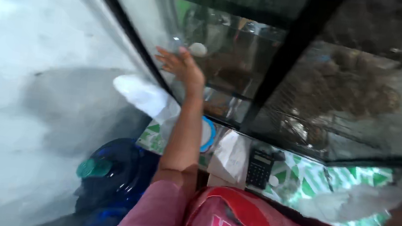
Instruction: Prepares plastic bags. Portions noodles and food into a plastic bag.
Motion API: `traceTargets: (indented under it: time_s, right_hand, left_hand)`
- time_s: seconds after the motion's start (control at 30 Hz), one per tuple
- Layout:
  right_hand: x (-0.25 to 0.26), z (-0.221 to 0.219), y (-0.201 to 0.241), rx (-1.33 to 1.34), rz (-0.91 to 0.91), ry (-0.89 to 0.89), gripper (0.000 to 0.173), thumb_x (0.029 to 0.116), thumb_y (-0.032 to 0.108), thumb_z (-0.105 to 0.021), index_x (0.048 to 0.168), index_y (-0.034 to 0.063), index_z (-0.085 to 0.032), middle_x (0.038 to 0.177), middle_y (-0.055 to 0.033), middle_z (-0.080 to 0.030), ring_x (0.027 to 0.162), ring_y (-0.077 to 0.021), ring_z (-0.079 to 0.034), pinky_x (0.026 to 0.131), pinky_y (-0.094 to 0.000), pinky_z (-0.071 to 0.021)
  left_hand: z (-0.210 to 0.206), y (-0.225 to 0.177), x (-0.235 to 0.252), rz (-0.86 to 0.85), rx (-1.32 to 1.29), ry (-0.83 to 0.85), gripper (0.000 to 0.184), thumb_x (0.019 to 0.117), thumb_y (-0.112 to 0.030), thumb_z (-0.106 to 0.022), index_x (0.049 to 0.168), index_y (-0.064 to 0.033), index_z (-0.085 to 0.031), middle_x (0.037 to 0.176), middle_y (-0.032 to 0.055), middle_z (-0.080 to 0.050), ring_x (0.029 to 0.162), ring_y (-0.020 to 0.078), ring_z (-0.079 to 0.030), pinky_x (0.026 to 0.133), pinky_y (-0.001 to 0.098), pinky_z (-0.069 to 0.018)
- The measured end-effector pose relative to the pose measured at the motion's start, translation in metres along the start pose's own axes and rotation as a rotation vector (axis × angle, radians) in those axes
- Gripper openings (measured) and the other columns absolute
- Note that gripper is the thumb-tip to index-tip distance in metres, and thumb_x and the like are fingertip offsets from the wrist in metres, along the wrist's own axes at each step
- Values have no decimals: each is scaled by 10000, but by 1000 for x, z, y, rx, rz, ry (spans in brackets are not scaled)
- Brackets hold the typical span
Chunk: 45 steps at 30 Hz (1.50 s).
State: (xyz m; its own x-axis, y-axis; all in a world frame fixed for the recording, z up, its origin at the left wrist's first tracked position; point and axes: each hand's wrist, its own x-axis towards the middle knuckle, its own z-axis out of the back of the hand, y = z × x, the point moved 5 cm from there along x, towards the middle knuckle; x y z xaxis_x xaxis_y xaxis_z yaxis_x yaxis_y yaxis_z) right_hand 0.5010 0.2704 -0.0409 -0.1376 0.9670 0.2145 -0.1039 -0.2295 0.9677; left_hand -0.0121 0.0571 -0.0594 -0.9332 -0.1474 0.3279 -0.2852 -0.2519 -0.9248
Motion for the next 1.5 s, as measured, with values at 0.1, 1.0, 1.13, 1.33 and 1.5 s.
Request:
traceTargets:
  time_s: [0.1,1.0,1.13,1.33,1.5]
  right_hand:
    - [7,13,-2,37,151,10,313,875,-16,-480,1125,98,-630,948,110,-665,830,3,-644,768,-224,-578]
    - [-25,69,-3,-112,133,-135,365,906,17,-511,1263,31,-586,962,-16,-633,740,-32,-608,672,-248,-549]
    - [-64,80,0,-75,214,-249,339,871,-11,-530,1198,31,-610,1017,43,-658,845,4,-628,755,-219,-558]
    - [-131,87,18,-84,223,-391,325,893,-22,-514,1182,95,-604,967,102,-654,814,10,-635,739,-199,-565]
    - [-173,92,41,-110,305,-474,296,930,-34,-519,1175,115,-593,984,122,-676,824,9,-656,756,-193,-577]
  left_hand:
    - [14,-13,-13,-147,-96,41,828,1075,-378,-437,1591,95,7,1642,363,44,1561,416,-7,1273,395,-73]
    - [27,-23,-97,-921,674,519,797,966,-584,-461,1593,-106,-350,1678,266,-139,1492,623,-34,1055,878,-12]
    - [36,-10,-70,-863,658,504,864,908,-603,-532,1581,-90,-360,1665,302,-133,1486,622,-93,1088,851,-41]
    - [46,3,-53,-668,567,549,957,895,-617,-595,1566,16,-340,1639,366,-102,1507,576,-101,1179,740,-76]
    - [42,-10,-103,-888,210,643,1032,882,-574,-644,1575,78,-246,1583,465,-68,1449,676,-73,1175,756,-82]
